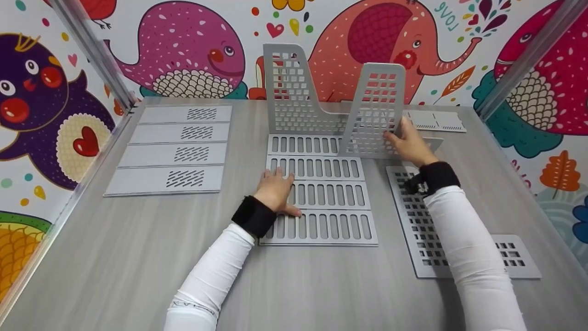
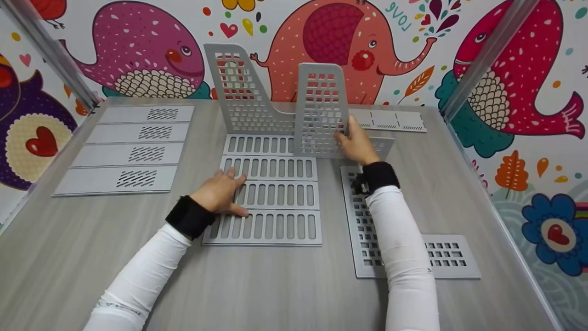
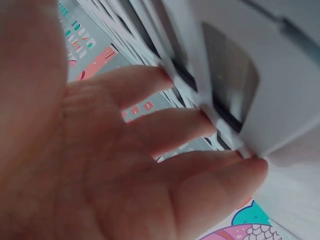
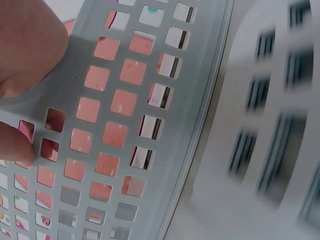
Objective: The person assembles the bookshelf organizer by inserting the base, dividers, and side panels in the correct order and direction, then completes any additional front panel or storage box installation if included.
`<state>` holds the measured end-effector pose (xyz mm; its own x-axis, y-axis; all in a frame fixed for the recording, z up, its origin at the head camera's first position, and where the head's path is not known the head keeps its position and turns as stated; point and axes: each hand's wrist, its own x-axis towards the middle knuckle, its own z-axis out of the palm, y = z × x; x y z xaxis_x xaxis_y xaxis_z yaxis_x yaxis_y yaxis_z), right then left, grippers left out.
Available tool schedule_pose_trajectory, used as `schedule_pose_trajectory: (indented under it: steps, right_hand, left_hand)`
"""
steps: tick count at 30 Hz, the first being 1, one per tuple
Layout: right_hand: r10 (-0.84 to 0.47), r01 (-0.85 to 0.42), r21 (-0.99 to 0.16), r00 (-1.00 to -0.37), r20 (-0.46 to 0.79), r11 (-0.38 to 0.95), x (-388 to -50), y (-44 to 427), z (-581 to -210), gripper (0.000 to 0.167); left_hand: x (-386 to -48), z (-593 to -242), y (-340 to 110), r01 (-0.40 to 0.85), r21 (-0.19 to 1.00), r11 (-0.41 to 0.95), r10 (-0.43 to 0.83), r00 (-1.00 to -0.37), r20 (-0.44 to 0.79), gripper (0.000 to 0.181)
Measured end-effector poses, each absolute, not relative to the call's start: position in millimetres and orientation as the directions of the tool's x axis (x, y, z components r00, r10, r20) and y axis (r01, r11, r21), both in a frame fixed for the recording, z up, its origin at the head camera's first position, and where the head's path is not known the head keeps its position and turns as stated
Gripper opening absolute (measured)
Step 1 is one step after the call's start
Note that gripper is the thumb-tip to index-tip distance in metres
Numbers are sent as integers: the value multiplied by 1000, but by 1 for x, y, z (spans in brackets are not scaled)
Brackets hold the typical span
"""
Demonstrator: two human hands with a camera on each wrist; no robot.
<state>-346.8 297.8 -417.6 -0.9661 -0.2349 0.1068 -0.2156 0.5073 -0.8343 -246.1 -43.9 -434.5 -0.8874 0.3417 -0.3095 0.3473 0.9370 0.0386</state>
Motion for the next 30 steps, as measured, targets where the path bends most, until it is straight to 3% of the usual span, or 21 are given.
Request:
schedule_pose_trajectory:
  steps: [17,30]
  right_hand:
    - [-274,-290,-781,-949,158,553,-347,211,-419,46]
    - [-340,-305,-798,-931,134,520,-344,196,-418,58]
  left_hand:
    - [-246,-436,-44,338,30,941,330,-892,-310,117]
    - [-247,-437,-44,341,14,940,327,-889,-322,119]
